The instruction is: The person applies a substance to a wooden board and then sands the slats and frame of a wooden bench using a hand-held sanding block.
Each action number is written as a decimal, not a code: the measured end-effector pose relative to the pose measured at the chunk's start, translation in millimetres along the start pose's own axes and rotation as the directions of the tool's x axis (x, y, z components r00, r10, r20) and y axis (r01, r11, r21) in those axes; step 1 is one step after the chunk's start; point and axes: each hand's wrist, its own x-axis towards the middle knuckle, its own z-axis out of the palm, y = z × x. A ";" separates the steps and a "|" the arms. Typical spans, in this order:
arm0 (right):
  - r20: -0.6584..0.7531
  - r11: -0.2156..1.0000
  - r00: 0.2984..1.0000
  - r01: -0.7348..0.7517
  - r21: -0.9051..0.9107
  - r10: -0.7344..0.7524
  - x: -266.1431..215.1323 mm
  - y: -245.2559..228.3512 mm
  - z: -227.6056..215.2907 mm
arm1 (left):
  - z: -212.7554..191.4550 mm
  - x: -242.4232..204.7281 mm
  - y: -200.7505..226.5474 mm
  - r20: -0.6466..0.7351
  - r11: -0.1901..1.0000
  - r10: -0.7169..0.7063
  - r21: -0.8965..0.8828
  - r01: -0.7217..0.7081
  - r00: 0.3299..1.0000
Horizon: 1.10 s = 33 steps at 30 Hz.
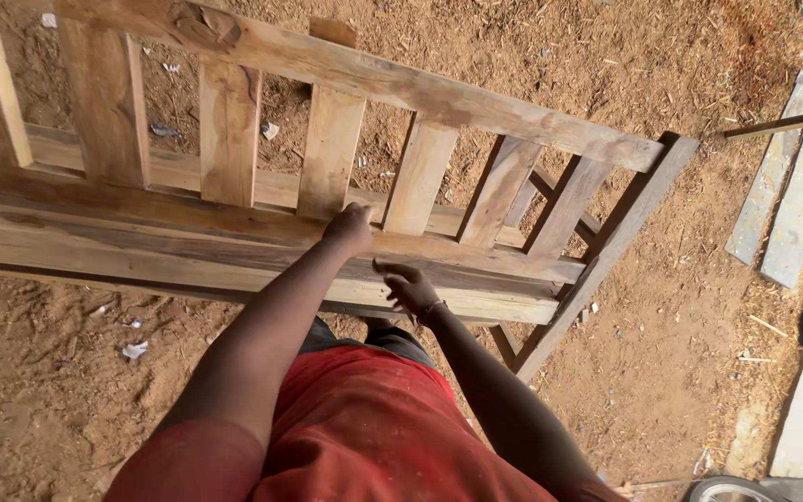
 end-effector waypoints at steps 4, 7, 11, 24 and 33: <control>-0.167 0.969 0.962 0.191 -0.156 -0.216 -14.0 -14.5 -7.3 | 7.7 -23.5 9.2 0.018 0.976 -0.028 0.216 0.023 0.999; -0.142 0.668 0.826 0.326 -0.669 -0.545 -5.9 -26.8 -12.1 | 20.3 -35.2 -1.4 -0.133 0.993 0.025 0.114 -0.009 0.991; 0.132 0.172 0.617 0.408 -0.897 -0.776 7.9 -22.6 -20.6 | 33.2 -59.3 -30.4 -0.199 0.997 -0.017 -0.077 0.002 0.980; -0.227 0.432 0.812 0.034 -0.901 -0.537 2.4 7.2 37.1 | 29.8 -122.2 -131.0 -0.204 0.967 0.181 -0.143 -0.212 0.962; -0.442 0.599 0.614 0.063 -0.798 -0.654 14.4 -48.5 15.9 | 6.8 -87.0 -130.8 -0.148 0.921 0.357 -0.107 -0.374 0.922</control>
